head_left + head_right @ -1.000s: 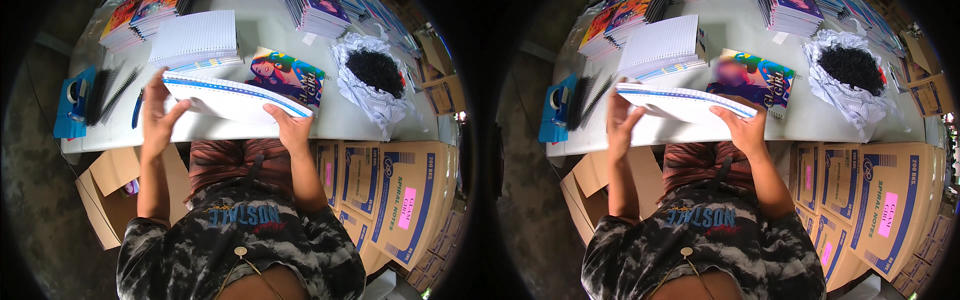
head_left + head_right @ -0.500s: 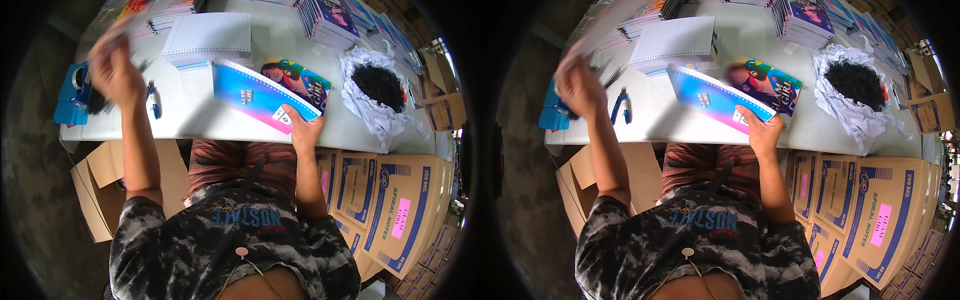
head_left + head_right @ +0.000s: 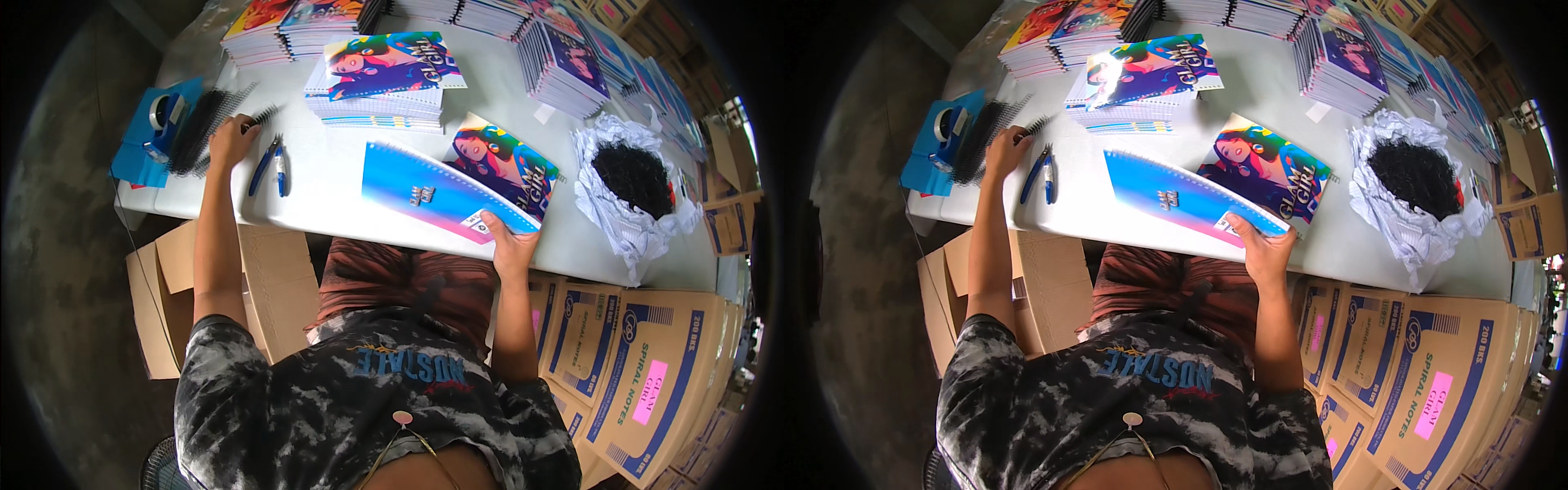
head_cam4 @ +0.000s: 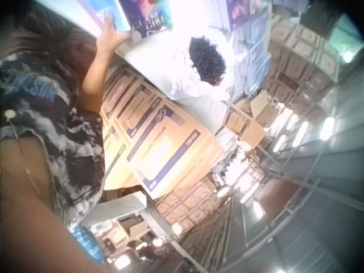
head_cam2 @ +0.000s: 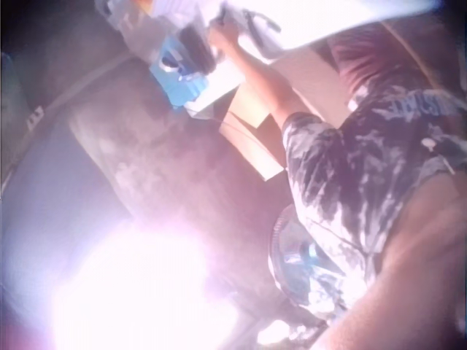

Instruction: The person repeatedly picks up a stack of loose notebook pages and a spiral binding, then inserts the spiral into the punched holes to assemble a notebook. The person places the completed notebook on a growing stack on the table.

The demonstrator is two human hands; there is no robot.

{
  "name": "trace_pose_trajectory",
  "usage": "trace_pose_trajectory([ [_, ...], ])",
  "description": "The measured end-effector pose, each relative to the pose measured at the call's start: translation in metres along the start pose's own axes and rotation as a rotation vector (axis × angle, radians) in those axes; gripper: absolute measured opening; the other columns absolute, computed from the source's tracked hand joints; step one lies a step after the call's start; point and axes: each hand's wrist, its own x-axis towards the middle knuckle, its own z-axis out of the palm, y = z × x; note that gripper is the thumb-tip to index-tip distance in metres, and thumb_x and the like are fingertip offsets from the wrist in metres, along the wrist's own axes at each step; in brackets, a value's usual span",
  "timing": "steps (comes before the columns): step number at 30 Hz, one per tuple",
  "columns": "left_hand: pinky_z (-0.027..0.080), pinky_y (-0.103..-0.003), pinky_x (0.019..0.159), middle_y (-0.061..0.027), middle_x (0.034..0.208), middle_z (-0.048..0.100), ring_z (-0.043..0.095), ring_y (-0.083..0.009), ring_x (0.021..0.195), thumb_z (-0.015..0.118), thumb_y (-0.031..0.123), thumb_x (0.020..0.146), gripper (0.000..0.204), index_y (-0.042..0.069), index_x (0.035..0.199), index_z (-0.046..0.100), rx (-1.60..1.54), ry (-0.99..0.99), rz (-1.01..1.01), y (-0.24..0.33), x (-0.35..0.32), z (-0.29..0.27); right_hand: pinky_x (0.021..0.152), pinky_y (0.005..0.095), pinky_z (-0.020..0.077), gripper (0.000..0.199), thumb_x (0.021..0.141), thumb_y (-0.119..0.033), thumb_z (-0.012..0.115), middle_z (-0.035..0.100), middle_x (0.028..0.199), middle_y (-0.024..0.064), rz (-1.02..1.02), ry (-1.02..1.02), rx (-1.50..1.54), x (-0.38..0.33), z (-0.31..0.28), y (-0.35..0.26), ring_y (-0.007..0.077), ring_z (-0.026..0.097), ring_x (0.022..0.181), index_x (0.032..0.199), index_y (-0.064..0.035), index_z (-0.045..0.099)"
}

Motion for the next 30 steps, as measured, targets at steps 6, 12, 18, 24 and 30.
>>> trace_pose_trajectory([
  [6,0.044,-0.039,0.078,-0.007,0.1,0.064,0.059,-0.0263,0.094,0.057,0.043,0.081,0.034,0.014,0.096,0.067,-0.047,0.254,0.072,-0.011,-0.004,-0.024,0.072,0.024,0.0475,0.018,0.077,-0.001,0.067,0.066,0.087,0.0056,0.116,-0.177,0.082,0.013,0.017,-0.013,0.0097,0.059,0.077,0.094,0.0033,0.064],
  [12,0.042,-0.042,0.081,-0.0089,0.094,0.065,0.061,-0.0288,0.087,0.052,0.038,0.084,0.029,0.017,0.095,0.068,0.221,0.002,0.116,0.018,0.01,-0.058,0.07,0.0222,0.0471,0.016,0.077,-0.001,0.068,0.064,0.086,0.0031,0.025,-0.071,-0.025,0.021,-0.002,0.002,0.0072,0.057,0.076,0.092,0.0017,0.064],
  [18,0.042,-0.03,0.076,-0.014,0.081,0.061,0.058,-0.0264,0.075,0.045,0.031,0.087,0.03,0.008,0.098,0.062,-0.416,0.279,0.23,0.036,0.014,-0.064,0.076,0.0227,0.0453,0.03,0.079,-0.002,0.066,0.062,0.098,0.0057,0.079,-0.213,-0.006,0.023,-0.003,-0.001,0.0088,0.056,0.085,0.108,0.0033,0.058],
  [24,0.039,-0.024,0.067,-0.0016,0.071,0.051,0.044,-0.0103,0.07,0.046,0.035,0.092,0.037,0.0,0.084,0.056,-0.972,-0.351,0.374,0.141,-0.067,-0.088,0.077,0.0228,0.0454,0.029,0.08,-0.003,0.065,0.064,0.096,0.0063,0.059,-0.182,-0.051,0.021,-0.003,0.0,0.0096,0.057,0.086,0.108,0.004,0.059],
  [30,0.039,-0.026,0.058,-0.002,0.061,0.047,0.041,-0.0099,0.06,0.047,0.038,0.092,0.041,0.001,0.076,0.056,-0.921,-0.347,0.35,0.157,-0.076,-0.067,0.073,0.0209,0.0471,0.025,0.082,-0.001,0.062,0.066,0.097,0.007,0.007,-0.2,-0.113,0.017,-0.001,-0.001,0.007,0.058,0.082,0.106,0.0017,0.062],
])
